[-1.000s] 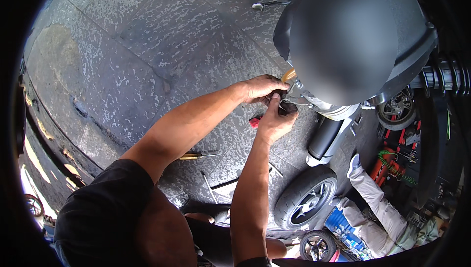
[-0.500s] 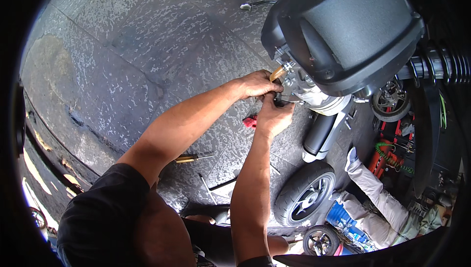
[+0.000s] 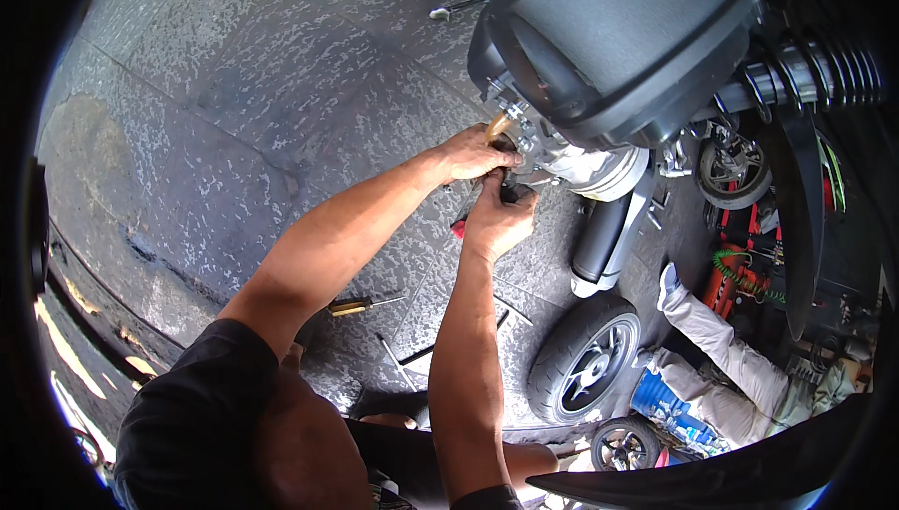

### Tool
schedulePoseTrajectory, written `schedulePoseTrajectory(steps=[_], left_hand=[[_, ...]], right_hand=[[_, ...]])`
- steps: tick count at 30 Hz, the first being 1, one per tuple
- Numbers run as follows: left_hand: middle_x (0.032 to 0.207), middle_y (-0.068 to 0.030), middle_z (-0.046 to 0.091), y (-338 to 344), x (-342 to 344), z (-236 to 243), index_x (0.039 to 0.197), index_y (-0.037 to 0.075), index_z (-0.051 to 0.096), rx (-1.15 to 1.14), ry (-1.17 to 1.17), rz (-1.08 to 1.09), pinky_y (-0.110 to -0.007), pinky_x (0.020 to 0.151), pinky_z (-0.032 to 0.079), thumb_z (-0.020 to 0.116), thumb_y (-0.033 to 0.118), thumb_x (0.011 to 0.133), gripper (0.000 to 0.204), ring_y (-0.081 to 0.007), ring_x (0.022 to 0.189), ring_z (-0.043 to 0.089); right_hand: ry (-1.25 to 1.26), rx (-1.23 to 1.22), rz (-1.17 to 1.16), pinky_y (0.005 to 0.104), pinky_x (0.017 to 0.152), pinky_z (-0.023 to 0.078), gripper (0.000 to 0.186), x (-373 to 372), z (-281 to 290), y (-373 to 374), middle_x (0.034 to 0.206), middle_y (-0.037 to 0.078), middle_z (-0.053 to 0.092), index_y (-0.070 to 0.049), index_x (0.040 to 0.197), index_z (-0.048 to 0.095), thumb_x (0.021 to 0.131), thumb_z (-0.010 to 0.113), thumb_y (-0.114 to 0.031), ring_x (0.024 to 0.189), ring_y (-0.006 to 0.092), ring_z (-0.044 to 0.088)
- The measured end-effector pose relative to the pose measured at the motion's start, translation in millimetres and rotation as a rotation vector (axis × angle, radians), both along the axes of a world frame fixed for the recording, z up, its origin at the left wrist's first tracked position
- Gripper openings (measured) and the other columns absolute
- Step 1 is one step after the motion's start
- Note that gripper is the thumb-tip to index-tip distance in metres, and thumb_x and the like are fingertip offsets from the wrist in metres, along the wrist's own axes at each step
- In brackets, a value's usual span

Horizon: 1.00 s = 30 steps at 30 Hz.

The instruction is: Repairing the rear engine components and reinstalling the rear wheel of a motorcycle.

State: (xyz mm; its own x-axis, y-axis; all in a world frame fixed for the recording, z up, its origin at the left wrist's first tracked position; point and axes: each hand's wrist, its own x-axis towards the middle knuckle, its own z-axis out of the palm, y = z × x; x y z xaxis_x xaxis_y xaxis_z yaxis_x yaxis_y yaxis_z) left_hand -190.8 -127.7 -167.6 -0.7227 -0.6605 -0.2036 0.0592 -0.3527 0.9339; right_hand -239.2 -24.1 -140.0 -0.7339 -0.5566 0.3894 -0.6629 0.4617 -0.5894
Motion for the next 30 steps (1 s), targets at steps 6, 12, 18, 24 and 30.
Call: schedulePoseTrajectory(steps=[6, 12, 18, 24, 30], left_hand=[[0.098, -0.0095, 0.068, 4, -13, -2, 0.104, 0.000, 0.067, 0.056, -0.030, 0.017, -0.030, 0.080, 0.050, 0.074, 0.023, 0.084, 0.031, -0.0157, 0.090, 0.061], [0.074, -0.0062, 0.064, 10, -20, -23, 0.086, -0.003, 0.067, 0.121, 0.154, 0.194, -0.030, 0.059, 0.046, 0.071, 0.017, 0.084, 0.021, -0.0121, 0.064, 0.056], [0.108, -0.0135, 0.065, 13, -13, 5, 0.115, -0.005, 0.060, 0.276, 0.066, 0.081, -0.031, 0.090, 0.049, 0.072, 0.020, 0.086, 0.040, -0.0182, 0.099, 0.061], [0.109, -0.0149, 0.065, 15, -11, 11, 0.115, -0.006, 0.060, 0.277, 0.088, 0.114, -0.032, 0.091, 0.049, 0.072, 0.021, 0.086, 0.042, -0.0195, 0.101, 0.061], [0.074, -0.0039, 0.062, 13, -14, 5, 0.088, -0.001, 0.068, 0.254, 0.106, 0.177, -0.030, 0.057, 0.045, 0.070, 0.015, 0.085, 0.017, -0.0117, 0.063, 0.054]], right_hand=[[0.003, 0.129, -0.038, 0.0409, 0.064, 0.054, 0.037, -10, 9, 4, 0.073, 0.019, 0.068, 0.003, 0.079, 0.061, 0.074, 0.078, -0.030, 0.068, 0.0320, 0.069], [-0.019, 0.119, 0.006, 0.0411, 0.064, 0.055, 0.035, -2, 10, 1, 0.075, 0.020, 0.068, 0.003, 0.080, 0.060, 0.074, 0.077, -0.027, 0.070, 0.0348, 0.069], [-0.020, 0.105, 0.019, 0.0410, 0.065, 0.055, 0.033, -5, 16, 4, 0.075, 0.020, 0.068, 0.003, 0.080, 0.060, 0.074, 0.077, -0.024, 0.071, 0.0350, 0.069], [-0.014, 0.099, 0.033, 0.0414, 0.066, 0.055, 0.033, -5, 15, 4, 0.075, 0.020, 0.068, 0.003, 0.080, 0.060, 0.074, 0.077, -0.024, 0.071, 0.0351, 0.070], [-0.034, 0.116, 0.008, 0.0409, 0.065, 0.054, 0.034, -3, 12, 4, 0.075, 0.020, 0.068, 0.003, 0.080, 0.061, 0.074, 0.078, -0.025, 0.070, 0.0332, 0.070]])
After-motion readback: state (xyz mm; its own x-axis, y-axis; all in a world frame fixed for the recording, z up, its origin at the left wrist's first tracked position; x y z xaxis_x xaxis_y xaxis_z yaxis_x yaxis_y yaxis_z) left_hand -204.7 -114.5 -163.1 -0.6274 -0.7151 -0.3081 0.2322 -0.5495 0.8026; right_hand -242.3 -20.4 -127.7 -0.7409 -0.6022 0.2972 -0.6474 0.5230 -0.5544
